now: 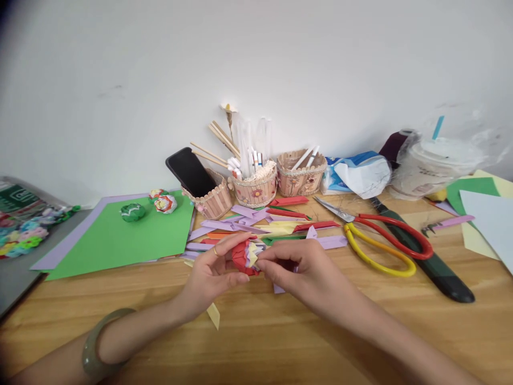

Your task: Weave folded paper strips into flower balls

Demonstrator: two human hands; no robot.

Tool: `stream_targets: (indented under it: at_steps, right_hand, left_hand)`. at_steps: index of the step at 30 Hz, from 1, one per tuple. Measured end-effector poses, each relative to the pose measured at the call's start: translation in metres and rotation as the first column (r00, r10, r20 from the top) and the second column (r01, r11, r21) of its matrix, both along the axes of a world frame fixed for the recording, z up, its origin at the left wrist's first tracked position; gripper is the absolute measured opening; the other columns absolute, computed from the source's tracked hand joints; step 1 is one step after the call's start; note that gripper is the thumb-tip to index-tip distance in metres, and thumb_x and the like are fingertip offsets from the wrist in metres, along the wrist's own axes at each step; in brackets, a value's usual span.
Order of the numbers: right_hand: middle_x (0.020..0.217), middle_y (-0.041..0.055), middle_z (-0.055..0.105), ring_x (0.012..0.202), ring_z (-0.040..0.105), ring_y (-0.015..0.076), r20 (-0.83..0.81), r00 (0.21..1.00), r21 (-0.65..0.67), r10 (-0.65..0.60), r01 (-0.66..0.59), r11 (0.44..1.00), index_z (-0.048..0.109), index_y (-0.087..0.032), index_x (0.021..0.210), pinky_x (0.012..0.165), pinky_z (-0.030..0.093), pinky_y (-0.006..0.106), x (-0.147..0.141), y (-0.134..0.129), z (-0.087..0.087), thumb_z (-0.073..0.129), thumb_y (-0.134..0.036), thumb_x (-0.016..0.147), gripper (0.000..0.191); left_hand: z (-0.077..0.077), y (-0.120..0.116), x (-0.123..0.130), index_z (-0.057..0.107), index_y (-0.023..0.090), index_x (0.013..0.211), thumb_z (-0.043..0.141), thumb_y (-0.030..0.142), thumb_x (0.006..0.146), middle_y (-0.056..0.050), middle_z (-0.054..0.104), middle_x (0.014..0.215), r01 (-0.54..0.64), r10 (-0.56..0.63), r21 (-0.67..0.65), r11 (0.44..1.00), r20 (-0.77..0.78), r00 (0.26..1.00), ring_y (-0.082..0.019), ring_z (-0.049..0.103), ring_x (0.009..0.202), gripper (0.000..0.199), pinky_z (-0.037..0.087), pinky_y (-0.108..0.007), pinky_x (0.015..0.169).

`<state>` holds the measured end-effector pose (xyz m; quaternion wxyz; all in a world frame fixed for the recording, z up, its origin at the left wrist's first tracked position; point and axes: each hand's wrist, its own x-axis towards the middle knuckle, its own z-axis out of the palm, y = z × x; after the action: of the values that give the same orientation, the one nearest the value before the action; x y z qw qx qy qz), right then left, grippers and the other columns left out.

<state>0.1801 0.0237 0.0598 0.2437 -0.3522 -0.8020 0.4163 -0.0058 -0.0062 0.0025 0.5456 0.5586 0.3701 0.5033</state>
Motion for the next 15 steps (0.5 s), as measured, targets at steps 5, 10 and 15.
stream_targets:
  at_steps: [5,10,15]
  right_hand:
    - [0.055,-0.0010,0.060,0.049,0.051,0.0102,0.032,0.998,0.168,-0.047,0.041,0.985,0.063,-0.018,0.069,0.043,0.037,0.019,-0.003,-0.002,-0.004,0.049,-0.021,0.083,0.020]
    - [0.055,-0.0017,0.058,0.044,0.049,0.0077,0.042,0.997,0.448,-0.070,0.044,0.893,0.058,-0.018,0.071,0.042,0.038,0.017,-0.005,-0.005,-0.010,0.044,-0.014,0.083,0.018]
    - [0.058,-0.0001,0.060,0.044,0.050,0.0073,0.034,0.999,0.600,-0.036,0.008,0.800,0.057,-0.018,0.073,0.041,0.037,0.017,-0.001,-0.002,-0.014,0.047,-0.014,0.084,0.016]
  left_hand:
    - [0.000,0.000,0.001,0.057,0.030,0.117,0.073,0.022,0.065,-0.007,0.050,0.125,0.008,-0.008,-0.019,1.000,0.003,1.000,-0.024,0.050,0.112,0.054,0.048,-0.036,0.088]
    - [0.001,0.000,0.002,0.058,0.029,0.116,0.073,0.023,0.065,-0.007,0.052,0.125,-0.002,0.003,-0.046,0.999,0.021,1.000,-0.024,0.050,0.112,0.054,0.047,-0.036,0.089]
    - [0.001,0.000,0.001,0.057,0.029,0.117,0.073,0.025,0.065,-0.008,0.051,0.125,0.007,-0.007,-0.017,1.000,0.001,1.000,-0.025,0.050,0.112,0.054,0.045,-0.036,0.091]
